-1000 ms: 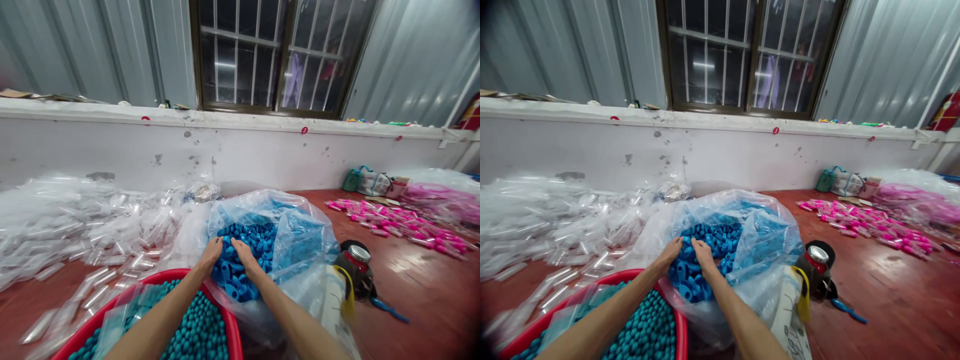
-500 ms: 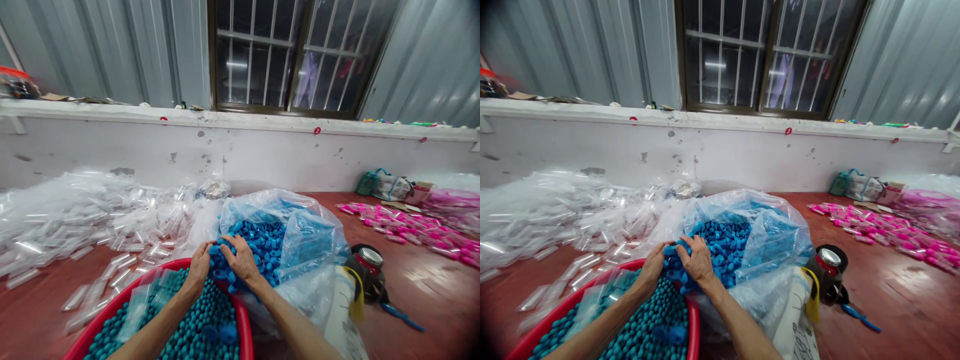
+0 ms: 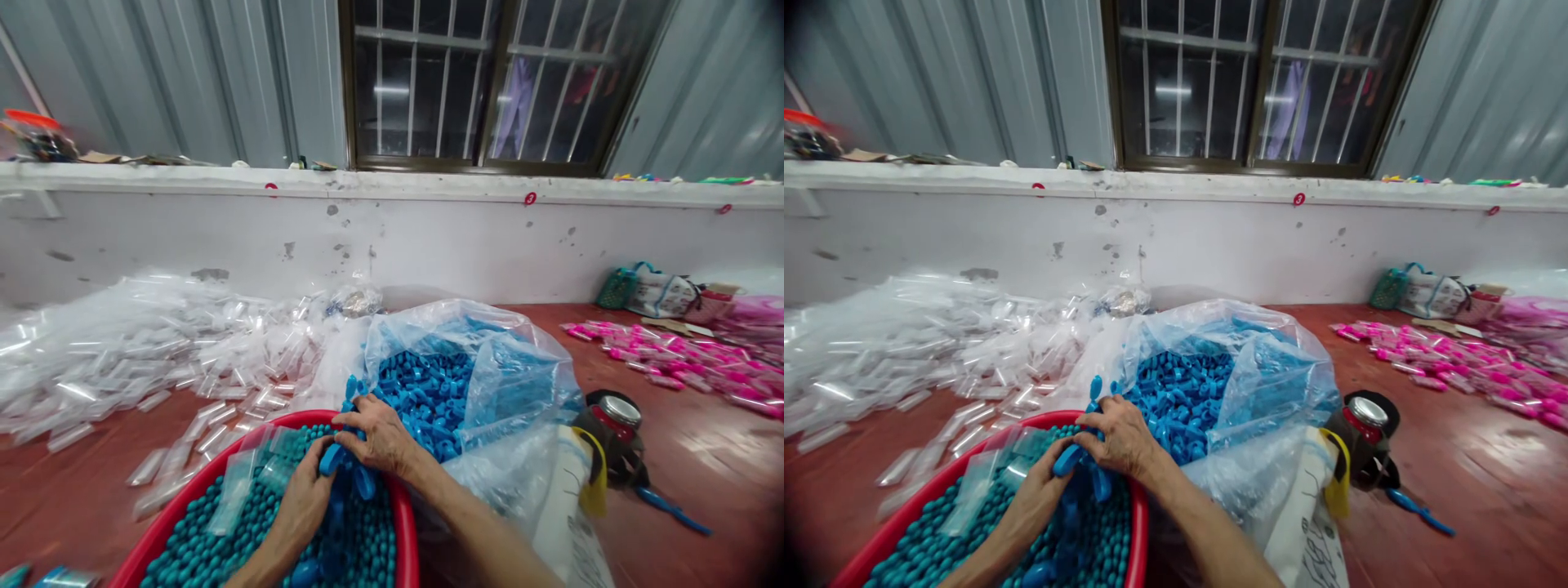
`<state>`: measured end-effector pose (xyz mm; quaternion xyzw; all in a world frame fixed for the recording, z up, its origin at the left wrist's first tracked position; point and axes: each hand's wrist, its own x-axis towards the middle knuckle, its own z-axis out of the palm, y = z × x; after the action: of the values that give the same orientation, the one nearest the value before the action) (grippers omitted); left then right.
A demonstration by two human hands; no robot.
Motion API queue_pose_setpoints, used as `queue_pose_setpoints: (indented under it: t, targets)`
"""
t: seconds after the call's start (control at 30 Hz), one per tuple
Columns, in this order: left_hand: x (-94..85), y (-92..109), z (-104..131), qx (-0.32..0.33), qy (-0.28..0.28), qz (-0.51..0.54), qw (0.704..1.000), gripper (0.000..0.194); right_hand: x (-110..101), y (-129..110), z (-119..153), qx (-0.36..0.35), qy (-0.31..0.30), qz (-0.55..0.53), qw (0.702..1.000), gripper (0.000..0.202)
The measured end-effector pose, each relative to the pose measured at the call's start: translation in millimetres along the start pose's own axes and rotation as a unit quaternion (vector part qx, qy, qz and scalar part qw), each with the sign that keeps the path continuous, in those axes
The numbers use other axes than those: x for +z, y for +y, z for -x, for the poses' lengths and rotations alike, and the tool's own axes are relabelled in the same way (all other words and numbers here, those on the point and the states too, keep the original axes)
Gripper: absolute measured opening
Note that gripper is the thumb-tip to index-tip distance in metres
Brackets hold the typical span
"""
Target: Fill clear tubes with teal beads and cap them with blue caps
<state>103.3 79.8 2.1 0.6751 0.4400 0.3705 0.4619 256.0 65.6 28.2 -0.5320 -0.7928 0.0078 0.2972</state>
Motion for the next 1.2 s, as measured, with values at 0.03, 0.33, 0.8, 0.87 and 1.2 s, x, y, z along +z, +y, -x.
queue_pose_setpoints:
  t: [0.03, 0.33, 0.8, 0.87, 1.2]
  targets:
    - [-1.8, -0.4, 2.6, 0.006, -0.003, -0.012, 1.000, 0.036, 0.8, -2.8, -0.2, -0.010, -0.013, 0.004, 1.000, 0.027]
    - [-14.5, -17.4, 19.9, 0.025, -0.001, -0.114, 0.993, 0.054, 1.6, -10.6, -3.8, -0.038, -0.090, -0.047, 0.994, 0.027]
    - [-26.5, 23.9, 54.7, 0.044, -0.068, -0.441, 0.894, 0.041, -41.7, -1.6, 71.7, 0.123, 0.013, 0.065, 0.990, 0.029]
    - [-37.4, 8.2, 70.5, 0.085, -0.039, -0.466, 0.880, 0.036, -45.9, 12.0, 91.0, 0.150, -0.045, 0.095, 0.983, 0.031]
    - [-76.8, -39.9, 116.8, 0.203, -0.007, -0.490, 0.848, 0.024, -21.3, 78.6, 93.0, 0.219, 0.031, 0.100, 0.970, 0.030]
